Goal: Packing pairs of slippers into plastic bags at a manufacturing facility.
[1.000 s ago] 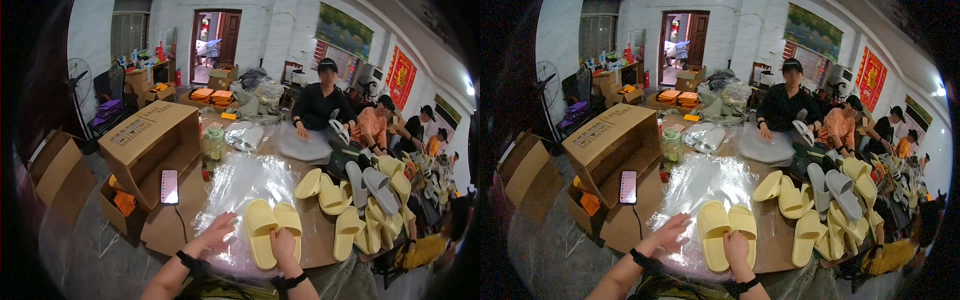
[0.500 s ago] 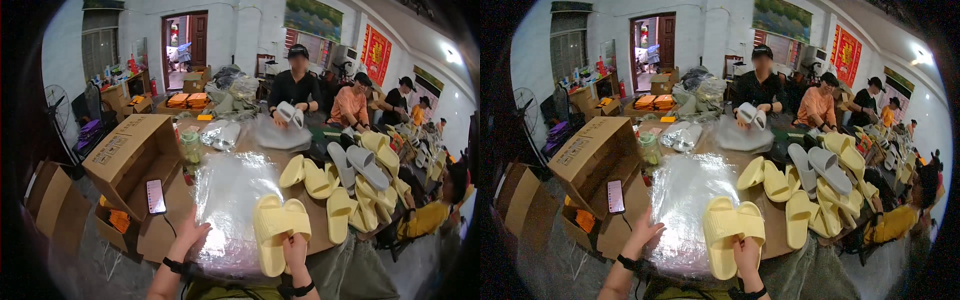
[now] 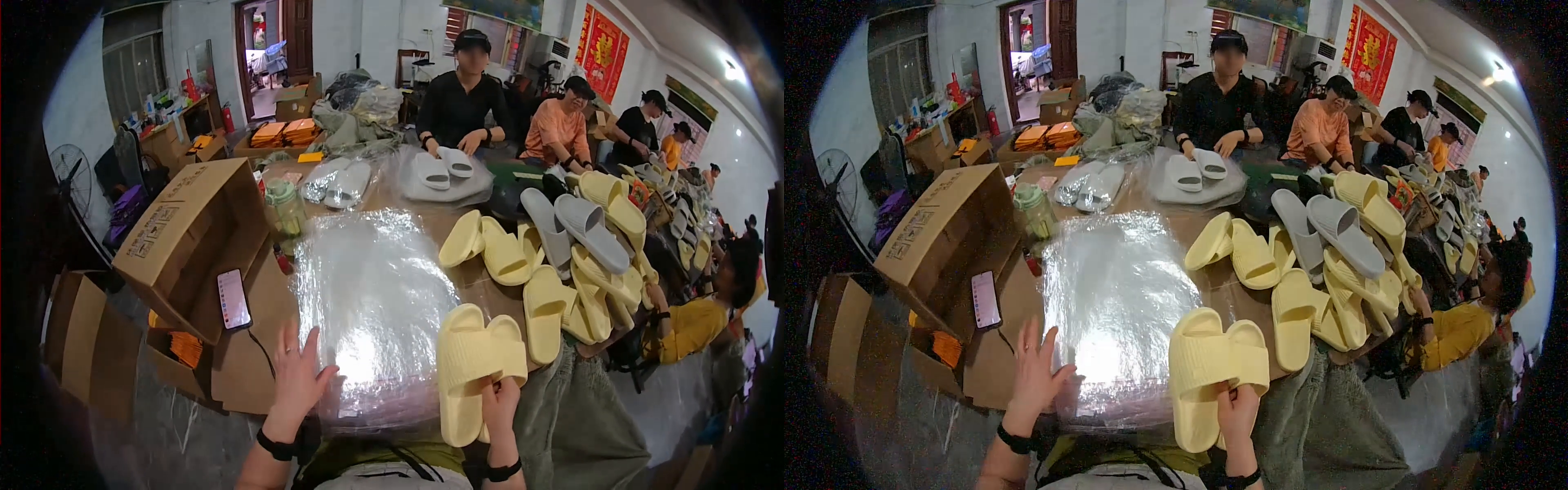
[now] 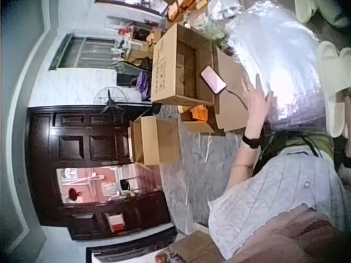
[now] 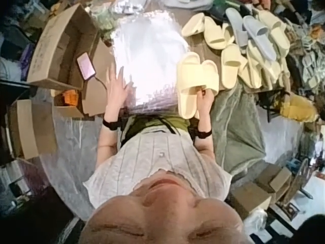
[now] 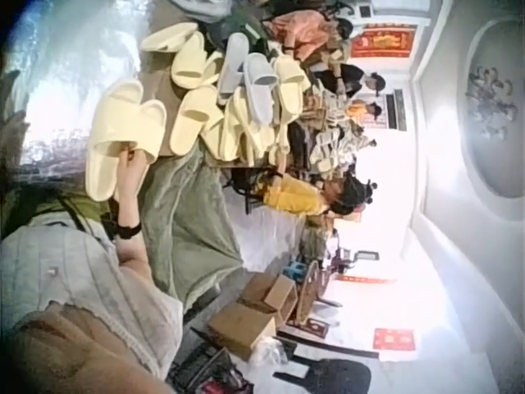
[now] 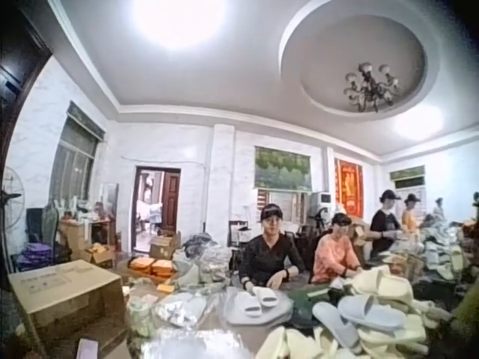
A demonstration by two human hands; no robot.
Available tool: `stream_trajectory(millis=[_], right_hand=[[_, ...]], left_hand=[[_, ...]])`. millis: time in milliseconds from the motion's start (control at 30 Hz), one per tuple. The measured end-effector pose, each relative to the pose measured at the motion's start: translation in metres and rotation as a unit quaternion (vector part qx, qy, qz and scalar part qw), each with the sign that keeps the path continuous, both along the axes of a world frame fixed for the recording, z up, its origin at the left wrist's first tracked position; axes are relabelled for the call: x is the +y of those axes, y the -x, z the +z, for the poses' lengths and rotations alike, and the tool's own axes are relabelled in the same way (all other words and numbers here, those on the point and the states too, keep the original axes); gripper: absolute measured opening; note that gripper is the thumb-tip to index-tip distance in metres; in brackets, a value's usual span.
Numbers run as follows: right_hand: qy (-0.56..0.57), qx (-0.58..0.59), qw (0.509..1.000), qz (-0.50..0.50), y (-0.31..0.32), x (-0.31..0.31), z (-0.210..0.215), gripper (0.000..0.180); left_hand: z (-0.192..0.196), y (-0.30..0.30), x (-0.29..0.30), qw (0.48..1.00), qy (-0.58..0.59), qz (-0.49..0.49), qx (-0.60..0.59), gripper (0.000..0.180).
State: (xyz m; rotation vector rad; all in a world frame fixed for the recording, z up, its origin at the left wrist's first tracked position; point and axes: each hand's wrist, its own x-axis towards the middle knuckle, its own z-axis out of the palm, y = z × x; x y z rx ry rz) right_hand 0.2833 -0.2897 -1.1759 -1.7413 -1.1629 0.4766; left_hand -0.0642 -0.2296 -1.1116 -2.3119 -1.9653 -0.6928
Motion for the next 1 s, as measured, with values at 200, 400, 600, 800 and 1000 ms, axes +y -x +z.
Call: stream_trajectory(millis=[200, 400, 600, 800, 1000], right_hand=[[-0.043, -0.004, 0.999, 0.008, 0.001, -0.004, 0.006, 0.019], [0.006, -0.141, 0.990, -0.028, 0.000, -0.025, 0.008, 0.016], [-0.017, -0.093, 0.995, -0.040, -0.008, -0.034, -0.002, 0.023], [0.100, -0.087, 0.990, 0.050, 0.004, -0.001, 0.017, 0.022], [-0.049, -0.074, 0.988, 0.124, 0.055, 0.055, 0.044, 0.018]], left_hand=[[-0.019, -0.016, 0.030, 0.973, 0.064, -0.223, 0.012, 0.059], [-0.055, -0.037, 0.035, 0.951, 0.120, -0.284, 0.020, 0.053], [-0.054, -0.040, 0.037, 0.954, 0.120, -0.274, 0.018, 0.073], [-0.076, -0.033, 0.028, 0.958, 0.129, -0.255, -0.011, 0.088], [-0.072, -0.037, 0.032, 0.955, 0.127, -0.268, -0.023, 0.085]])
